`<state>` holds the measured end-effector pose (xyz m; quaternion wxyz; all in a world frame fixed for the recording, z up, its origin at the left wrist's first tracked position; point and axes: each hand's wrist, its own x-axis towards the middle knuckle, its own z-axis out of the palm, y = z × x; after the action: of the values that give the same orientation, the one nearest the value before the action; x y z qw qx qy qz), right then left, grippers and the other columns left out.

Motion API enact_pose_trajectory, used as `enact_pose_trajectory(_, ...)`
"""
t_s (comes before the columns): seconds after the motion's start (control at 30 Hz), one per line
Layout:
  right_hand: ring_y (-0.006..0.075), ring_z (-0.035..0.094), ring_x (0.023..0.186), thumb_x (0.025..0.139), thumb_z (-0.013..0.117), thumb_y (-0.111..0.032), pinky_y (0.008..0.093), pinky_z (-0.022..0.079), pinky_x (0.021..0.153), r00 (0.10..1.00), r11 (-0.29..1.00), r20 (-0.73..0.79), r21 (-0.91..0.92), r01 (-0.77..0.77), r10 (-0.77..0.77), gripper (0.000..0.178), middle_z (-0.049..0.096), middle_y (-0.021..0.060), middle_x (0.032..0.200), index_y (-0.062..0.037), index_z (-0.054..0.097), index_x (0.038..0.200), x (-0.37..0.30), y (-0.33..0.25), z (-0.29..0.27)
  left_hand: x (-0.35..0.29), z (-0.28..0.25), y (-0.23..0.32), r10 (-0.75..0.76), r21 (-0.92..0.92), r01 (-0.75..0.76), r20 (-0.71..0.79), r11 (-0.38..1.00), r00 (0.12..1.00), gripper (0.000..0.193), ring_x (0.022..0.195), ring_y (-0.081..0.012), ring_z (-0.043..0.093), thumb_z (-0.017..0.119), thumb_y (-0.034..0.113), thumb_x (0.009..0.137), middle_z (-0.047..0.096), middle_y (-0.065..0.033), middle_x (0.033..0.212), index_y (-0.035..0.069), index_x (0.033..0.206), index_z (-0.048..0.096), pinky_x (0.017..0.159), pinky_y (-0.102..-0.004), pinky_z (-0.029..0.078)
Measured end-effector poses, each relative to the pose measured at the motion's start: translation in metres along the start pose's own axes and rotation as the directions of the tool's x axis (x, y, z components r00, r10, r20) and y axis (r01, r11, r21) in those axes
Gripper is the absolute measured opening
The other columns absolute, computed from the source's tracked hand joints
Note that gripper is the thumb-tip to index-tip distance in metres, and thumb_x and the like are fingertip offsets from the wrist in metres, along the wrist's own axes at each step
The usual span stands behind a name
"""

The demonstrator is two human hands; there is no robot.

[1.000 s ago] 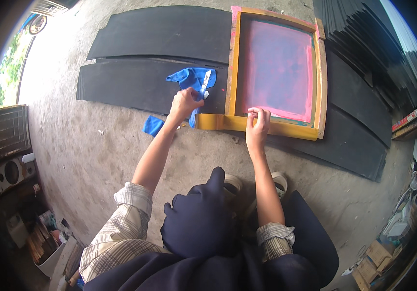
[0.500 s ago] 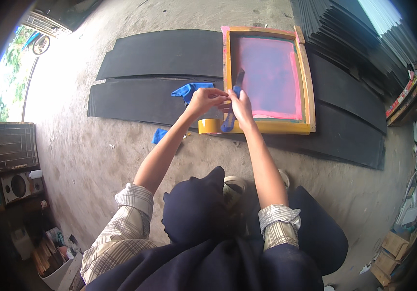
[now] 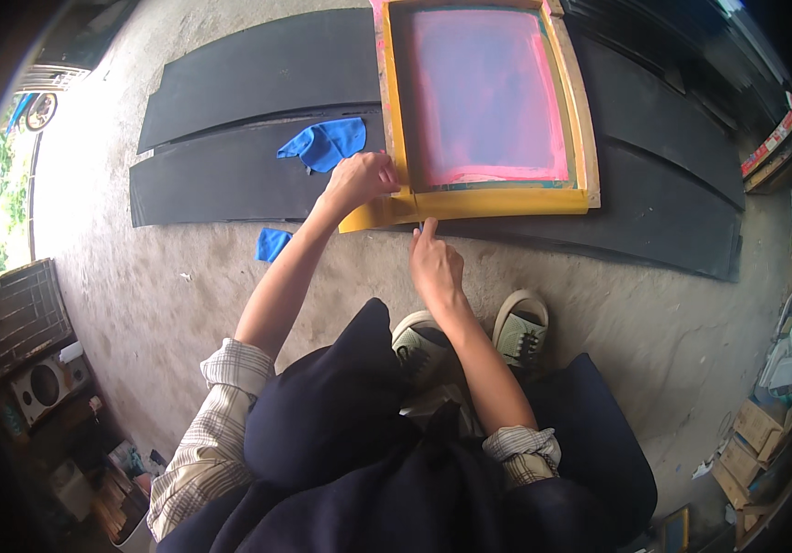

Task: The person sits on the floor and applies yellow masking tape to the edges of a wooden frame containing a pink screen. They use a utility knife to cut the tape and smooth it down with their fingers, repeating the process for each side of the frame.

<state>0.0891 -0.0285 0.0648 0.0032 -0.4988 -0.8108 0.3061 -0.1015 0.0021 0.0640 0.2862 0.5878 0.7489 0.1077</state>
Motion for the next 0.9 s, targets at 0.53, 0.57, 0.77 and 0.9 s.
enact_pose_trajectory(0.53, 0.0379, 0.06, 0.05, 0.094, 0.041, -0.019, 0.0459, 0.049, 0.045, 1.0, 1.0, 0.011, -0.018, -0.001, 0.001, 0.021, 0.056, 0.0188, 0.05, 0.0021, 0.039, 0.1, 0.002, -0.007, 0.018, 0.005, 0.019, -0.006, -0.036, -0.091, 0.033, -0.031, 0.995, 0.999, 0.024, 0.07, -0.0259, 0.066, 0.078, 0.025, 0.062, 0.067, -0.0084, 0.073, 0.009, 0.075, 0.067, 0.063, -0.0374, 0.052)
enact_pose_trajectory(0.57, 0.038, 0.06, 0.05, 0.094, 0.041, -0.019, 0.046, 0.049, 0.045, 1.0, 1.0, 0.019, -0.012, -0.006, 0.006, 0.022, 0.056, 0.0188, 0.05, 0.0023, 0.039, 0.1, 0.001, -0.009, 0.016, 0.004, 0.019, -0.006, -0.037, -0.087, 0.035, -0.029, 0.996, 0.999, 0.025, 0.071, -0.0259, 0.066, 0.078, 0.026, 0.061, 0.067, -0.0084, 0.073, 0.009, 0.075, 0.067, 0.063, -0.0374, 0.052)
enact_pose_trajectory(0.77, 0.039, 0.06, 0.05, 0.094, 0.041, -0.018, 0.0466, 0.048, 0.045, 1.0, 0.999, -0.001, -0.049, -0.016, 0.016, 0.023, 0.056, 0.019, 0.05, 0.0031, 0.04, 0.102, 0.0, -0.006, 0.016, 0.005, 0.015, -0.002, -0.065, -0.093, 0.069, 0.041, 0.993, 0.997, 0.027, 0.076, -0.0256, 0.065, 0.076, 0.025, 0.065, 0.067, -0.0094, 0.076, 0.006, 0.082, 0.066, 0.065, -0.0367, 0.05)
enact_pose_trajectory(0.9, 0.0396, 0.06, 0.05, 0.094, 0.041, -0.018, 0.0477, 0.048, 0.046, 1.0, 0.999, -0.009, -0.032, -0.009, 0.009, 0.022, 0.055, 0.0192, 0.05, 0.0027, 0.04, 0.101, 0.001, -0.007, 0.019, 0.004, 0.013, -0.003, -0.066, -0.091, 0.07, 0.042, 0.993, 0.997, 0.027, 0.075, -0.0252, 0.066, 0.076, 0.026, 0.065, 0.067, -0.0092, 0.076, 0.006, 0.081, 0.066, 0.065, -0.0365, 0.05)
